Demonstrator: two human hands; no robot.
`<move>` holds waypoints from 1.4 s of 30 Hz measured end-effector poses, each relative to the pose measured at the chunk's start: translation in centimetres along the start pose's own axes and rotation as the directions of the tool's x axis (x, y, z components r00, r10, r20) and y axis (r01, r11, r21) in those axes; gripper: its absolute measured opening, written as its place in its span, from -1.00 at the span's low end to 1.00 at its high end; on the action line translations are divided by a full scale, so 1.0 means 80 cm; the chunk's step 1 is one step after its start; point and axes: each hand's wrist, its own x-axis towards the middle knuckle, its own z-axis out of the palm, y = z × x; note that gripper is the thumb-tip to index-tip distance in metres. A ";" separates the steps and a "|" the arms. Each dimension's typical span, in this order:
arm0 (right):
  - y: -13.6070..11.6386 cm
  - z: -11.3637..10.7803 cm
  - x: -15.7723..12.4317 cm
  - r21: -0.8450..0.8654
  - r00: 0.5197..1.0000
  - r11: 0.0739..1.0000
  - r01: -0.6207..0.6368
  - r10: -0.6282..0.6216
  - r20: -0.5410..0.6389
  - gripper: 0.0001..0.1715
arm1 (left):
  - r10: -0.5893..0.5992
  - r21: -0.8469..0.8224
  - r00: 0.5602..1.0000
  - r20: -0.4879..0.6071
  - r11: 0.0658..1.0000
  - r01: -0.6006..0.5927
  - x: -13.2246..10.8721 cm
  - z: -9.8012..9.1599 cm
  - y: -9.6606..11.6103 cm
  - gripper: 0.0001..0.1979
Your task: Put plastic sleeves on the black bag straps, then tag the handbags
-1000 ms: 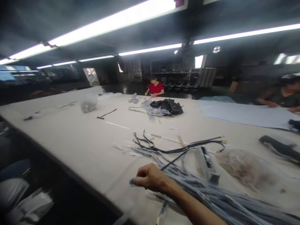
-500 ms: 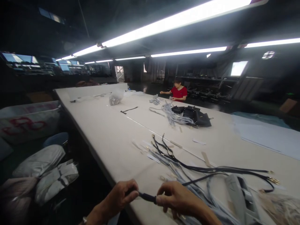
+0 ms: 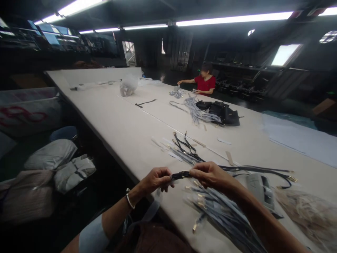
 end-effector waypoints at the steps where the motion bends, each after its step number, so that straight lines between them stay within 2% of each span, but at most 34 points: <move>1: -0.003 0.000 -0.002 -0.002 1.000 1.000 -0.009 0.009 -0.005 -0.25 | 0.000 0.015 1.000 -0.008 1.000 0.000 0.003 0.000 0.002 -0.51; 7: -0.010 0.008 -0.007 -0.137 0.996 0.989 -0.048 0.037 -0.087 -0.37 | 0.037 0.157 0.997 -0.069 0.987 -0.026 0.007 -0.006 0.013 -0.59; 12: -0.005 0.018 -0.012 -0.189 0.980 0.979 -0.079 0.042 -0.193 -0.44 | 0.013 0.154 1.000 -0.010 0.988 -0.011 0.011 -0.012 0.011 -0.63; 15: -0.004 0.020 -0.018 -0.254 0.968 0.965 -0.068 0.003 -0.249 -0.46 | -0.015 0.106 0.999 0.043 0.994 0.010 0.015 -0.014 0.011 -0.62; 18: -0.005 0.015 -0.022 -0.165 0.989 0.986 -0.003 -0.022 -0.149 -0.45 | -0.039 0.008 0.994 0.100 0.999 0.039 0.016 -0.016 0.015 -0.59; 20: -0.005 0.010 -0.022 -0.076 0.998 0.997 -0.009 0.005 -0.058 -0.42 | -0.053 -0.060 0.986 0.158 0.996 0.063 0.017 -0.015 0.019 -0.57; 22: -0.003 0.007 -0.020 -0.028 0.999 0.999 -0.036 0.036 -0.014 -0.41 | -0.075 -0.104 0.974 0.215 0.990 0.099 0.018 -0.013 0.022 -0.56; 24: 0.000 0.008 -0.016 -0.039 0.999 0.998 -0.047 0.047 -0.002 -0.41 | -0.100 -0.128 0.963 0.251 0.983 0.135 0.021 -0.010 0.023 -0.56; 26: 0.004 0.012 -0.012 -0.151 0.999 0.988 -0.035 0.034 -0.013 -0.44 | -0.119 -0.138 0.956 0.270 0.977 0.161 0.026 -0.006 0.023 -0.56; 28: 0.005 0.018 -0.006 -0.397 0.997 0.917 0.038 -0.060 -0.043 -0.53 | -0.147 -0.129 0.948 0.283 0.973 0.189 0.030 0.000 0.022 -0.58; 29: 0.005 0.021 -0.004 -0.540 0.990 0.837 0.086 -0.135 -0.052 -0.59 | -0.164 -0.120 0.943 0.290 0.971 0.206 0.033 0.004 0.020 -0.59; 31: 0.002 0.027 0.000 -0.773 0.963 0.620 0.134 -0.267 -0.047 -0.67 | -0.189 -0.117 0.934 0.302 0.965 0.234 0.036 0.013 0.018 -0.60; 33: -0.002 0.028 0.003 -0.886 0.942 0.459 0.067 -0.322 -0.096 -0.64 | -0.180 -0.122 0.937 0.299 0.967 0.225 0.038 0.022 0.017 -0.61; 34: -0.003 0.025 0.003 -0.899 0.937 0.438 0.010 -0.318 -0.144 -0.61 | -0.168 -0.101 0.947 0.275 0.974 0.202 0.038 0.024 0.017 -0.62; 35: -0.003 0.020 0.001 -0.885 0.937 0.465 -0.030 -0.294 -0.186 -0.60 | -0.149 -0.051 0.962 0.231 0.985 0.165 0.037 0.025 0.017 -0.65; 37: -0.002 0.006 -0.003 -0.779 0.956 0.625 -0.046 -0.199 -0.217 -0.62 | -0.058 0.133 0.993 0.105 0.990 0.044 0.036 0.022 0.018 -0.73; 39: 0.001 -0.010 -0.009 -0.624 0.977 0.780 -0.041 -0.100 -0.190 -0.61 | 0.077 0.311 0.997 0.008 0.947 -0.075 0.035 0.014 0.019 -0.78; 40: 0.002 -0.016 -0.011 -0.570 0.981 0.820 -0.047 -0.071 -0.183 -0.58 | 0.125 0.356 0.992 -0.007 0.928 -0.114 0.035 0.011 0.019 -0.78; 42: 0.001 -0.020 -0.011 -0.554 0.976 0.830 -0.065 -0.062 -0.207 -0.56 | 0.145 0.354 0.989 0.005 0.925 -0.137 0.036 0.007 0.017 -0.77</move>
